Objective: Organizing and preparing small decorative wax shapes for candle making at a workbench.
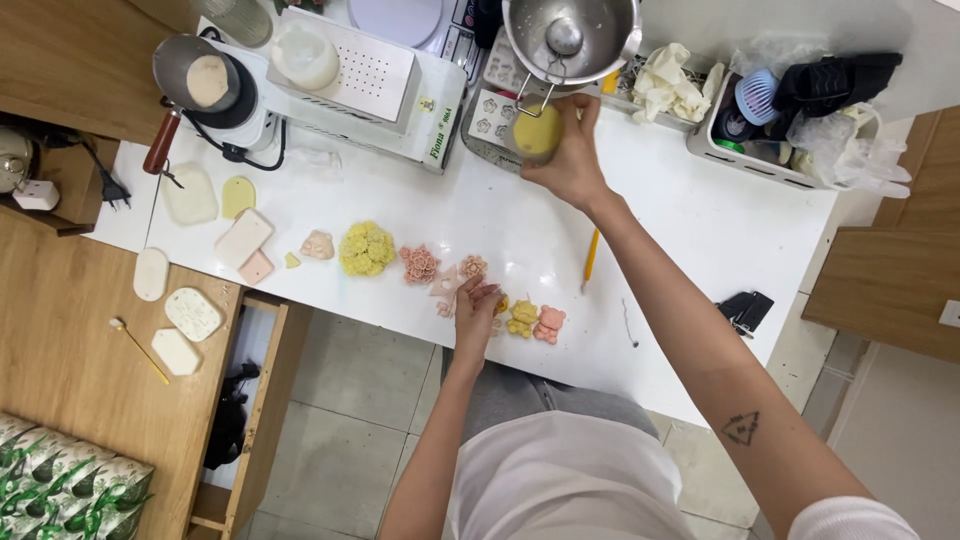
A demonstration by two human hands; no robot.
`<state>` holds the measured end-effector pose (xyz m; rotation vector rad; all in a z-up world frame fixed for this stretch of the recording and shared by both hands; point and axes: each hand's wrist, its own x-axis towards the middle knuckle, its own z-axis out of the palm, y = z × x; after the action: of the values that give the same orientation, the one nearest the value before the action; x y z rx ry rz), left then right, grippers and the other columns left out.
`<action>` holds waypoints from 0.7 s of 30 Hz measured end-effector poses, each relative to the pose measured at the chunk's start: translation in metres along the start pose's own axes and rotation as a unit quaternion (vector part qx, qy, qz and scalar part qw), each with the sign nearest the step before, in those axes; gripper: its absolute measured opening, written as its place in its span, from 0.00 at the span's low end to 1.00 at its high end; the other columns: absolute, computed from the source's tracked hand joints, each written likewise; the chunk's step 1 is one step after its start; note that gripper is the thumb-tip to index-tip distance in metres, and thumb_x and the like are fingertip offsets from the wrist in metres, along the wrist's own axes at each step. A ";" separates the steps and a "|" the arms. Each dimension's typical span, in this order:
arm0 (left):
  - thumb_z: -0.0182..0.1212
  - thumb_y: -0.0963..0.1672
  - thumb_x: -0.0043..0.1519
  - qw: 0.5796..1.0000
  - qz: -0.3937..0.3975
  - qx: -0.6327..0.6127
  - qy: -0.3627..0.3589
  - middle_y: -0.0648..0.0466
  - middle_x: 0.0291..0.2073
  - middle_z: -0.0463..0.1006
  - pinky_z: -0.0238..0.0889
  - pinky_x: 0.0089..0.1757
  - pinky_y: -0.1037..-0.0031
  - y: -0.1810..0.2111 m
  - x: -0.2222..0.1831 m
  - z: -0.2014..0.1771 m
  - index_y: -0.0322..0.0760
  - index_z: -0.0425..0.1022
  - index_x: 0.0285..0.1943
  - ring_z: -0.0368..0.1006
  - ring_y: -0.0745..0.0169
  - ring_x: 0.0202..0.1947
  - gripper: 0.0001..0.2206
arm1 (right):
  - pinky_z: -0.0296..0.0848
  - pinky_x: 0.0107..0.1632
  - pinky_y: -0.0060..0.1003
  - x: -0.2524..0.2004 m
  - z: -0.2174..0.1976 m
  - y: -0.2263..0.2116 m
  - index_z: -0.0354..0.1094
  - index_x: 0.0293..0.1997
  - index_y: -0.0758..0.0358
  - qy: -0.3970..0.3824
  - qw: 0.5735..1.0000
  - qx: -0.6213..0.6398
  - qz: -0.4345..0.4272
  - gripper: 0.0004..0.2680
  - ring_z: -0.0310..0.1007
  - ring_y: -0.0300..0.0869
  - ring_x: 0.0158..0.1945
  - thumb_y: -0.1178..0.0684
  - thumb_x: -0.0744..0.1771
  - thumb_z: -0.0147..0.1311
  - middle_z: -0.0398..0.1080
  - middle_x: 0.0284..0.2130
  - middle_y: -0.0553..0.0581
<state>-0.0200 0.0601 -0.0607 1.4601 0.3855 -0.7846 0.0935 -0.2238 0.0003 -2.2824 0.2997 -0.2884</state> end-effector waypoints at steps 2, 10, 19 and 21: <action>0.57 0.40 0.63 1.000 0.016 -0.007 -0.002 0.49 0.54 0.75 0.69 0.50 0.74 -0.007 0.001 -0.010 0.34 0.61 0.69 0.73 0.63 0.53 0.23 | 0.59 0.71 0.50 0.020 0.018 -0.006 0.49 0.70 0.69 -0.012 0.999 -0.021 -0.028 0.37 0.45 0.69 0.68 0.54 0.57 0.73 0.44 0.62 0.73; 0.60 0.40 0.62 0.997 0.063 0.037 0.007 0.48 0.54 0.73 0.68 0.52 0.73 -0.017 -0.014 -0.045 0.34 0.63 0.68 0.71 0.62 0.52 0.23 | 0.60 0.68 0.51 0.057 0.052 -0.011 0.48 0.73 0.61 -0.102 0.988 -0.094 0.073 0.38 0.53 0.64 0.68 0.46 0.57 0.69 0.52 0.66 0.73; 0.60 0.40 0.63 0.996 0.049 0.067 0.011 0.48 0.53 0.76 0.68 0.50 0.73 -0.022 -0.021 -0.041 0.34 0.65 0.64 0.73 0.64 0.49 0.20 | 0.63 0.60 0.57 0.045 0.042 -0.001 0.54 0.69 0.61 -0.045 0.949 -0.305 -0.068 0.34 0.67 0.61 0.59 0.42 0.59 0.70 0.67 0.55 0.68; 0.60 0.40 0.62 0.996 0.067 0.057 0.000 0.48 0.53 0.75 0.68 0.49 0.73 -0.021 -0.019 -0.038 0.33 0.64 0.65 0.72 0.64 0.47 0.21 | 0.64 0.62 0.56 0.044 0.043 -0.003 0.56 0.68 0.59 -0.037 0.959 -0.274 -0.056 0.31 0.68 0.59 0.60 0.41 0.62 0.70 0.67 0.54 0.66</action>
<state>-0.0389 0.1025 -0.0673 1.5752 0.2432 -0.7069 0.1488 -0.2051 -0.0207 -2.8565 0.2304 -0.1901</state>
